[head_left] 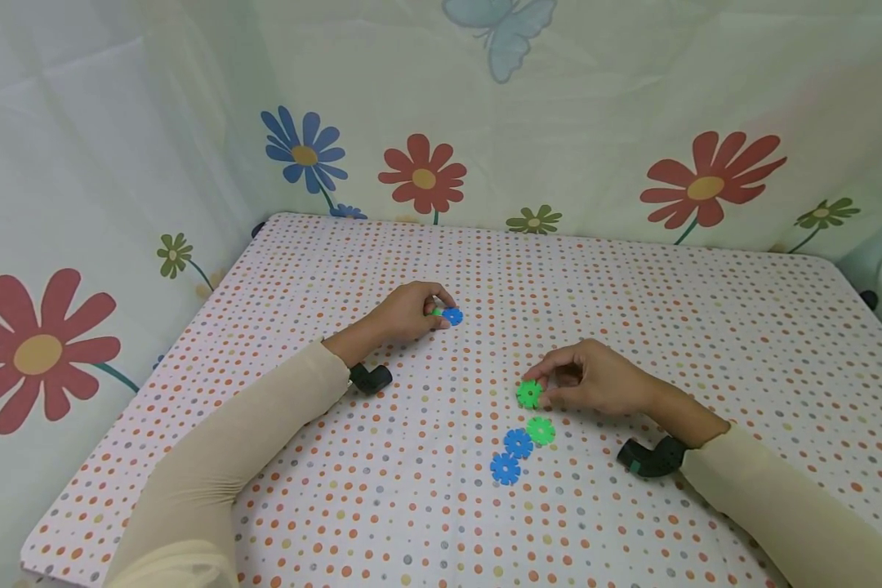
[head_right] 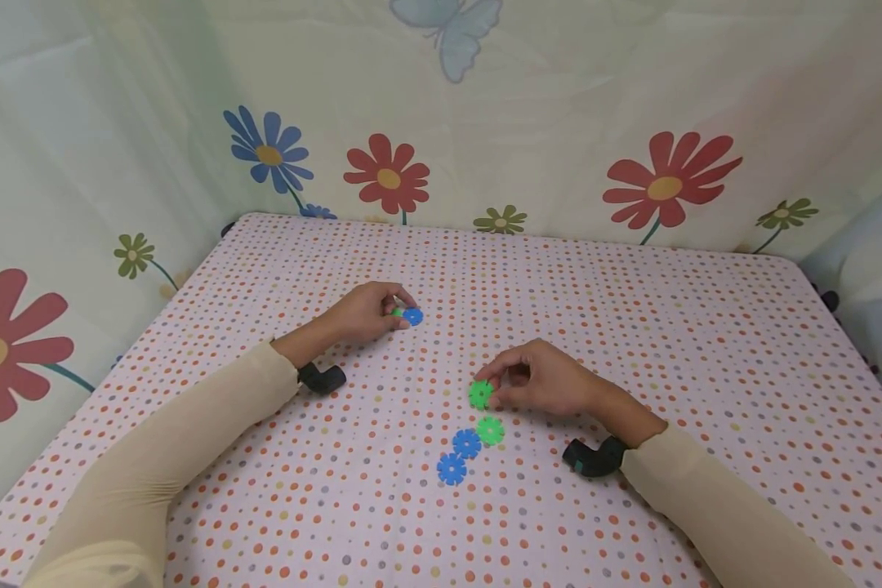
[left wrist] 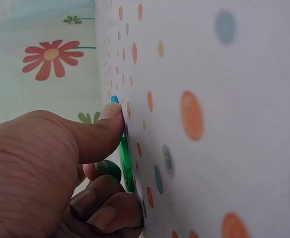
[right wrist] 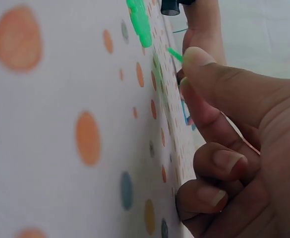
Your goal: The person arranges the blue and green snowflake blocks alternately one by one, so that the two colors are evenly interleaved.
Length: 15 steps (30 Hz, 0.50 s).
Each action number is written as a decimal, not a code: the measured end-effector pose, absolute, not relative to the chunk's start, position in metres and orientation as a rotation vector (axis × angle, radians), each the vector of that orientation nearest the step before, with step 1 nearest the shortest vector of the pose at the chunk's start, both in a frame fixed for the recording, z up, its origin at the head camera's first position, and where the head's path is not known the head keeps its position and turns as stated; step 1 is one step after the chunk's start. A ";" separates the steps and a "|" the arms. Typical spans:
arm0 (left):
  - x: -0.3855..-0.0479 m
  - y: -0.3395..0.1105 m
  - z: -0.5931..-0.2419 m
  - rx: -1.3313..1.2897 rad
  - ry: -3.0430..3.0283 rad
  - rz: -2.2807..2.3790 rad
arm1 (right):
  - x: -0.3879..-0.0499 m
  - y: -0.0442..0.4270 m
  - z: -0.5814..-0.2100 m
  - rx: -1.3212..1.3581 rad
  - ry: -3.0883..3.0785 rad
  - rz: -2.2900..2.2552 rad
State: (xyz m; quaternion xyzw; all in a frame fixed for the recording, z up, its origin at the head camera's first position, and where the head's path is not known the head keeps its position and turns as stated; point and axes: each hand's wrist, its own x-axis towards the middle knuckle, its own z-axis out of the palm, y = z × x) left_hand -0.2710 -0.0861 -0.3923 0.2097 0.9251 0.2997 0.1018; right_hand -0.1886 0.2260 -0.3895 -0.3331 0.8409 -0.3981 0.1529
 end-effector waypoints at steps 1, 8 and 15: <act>-0.271 -0.086 -0.392 0.622 2.733 0.883 | -0.189 0.226 -0.390 -0.960 2.414 -1.167; -0.270 -0.084 -0.388 0.638 2.727 0.883 | -0.194 0.228 -0.391 -0.871 2.448 -1.335; -0.270 -0.085 -0.391 0.627 2.740 0.868 | -0.205 0.223 -0.393 -0.688 2.544 -1.390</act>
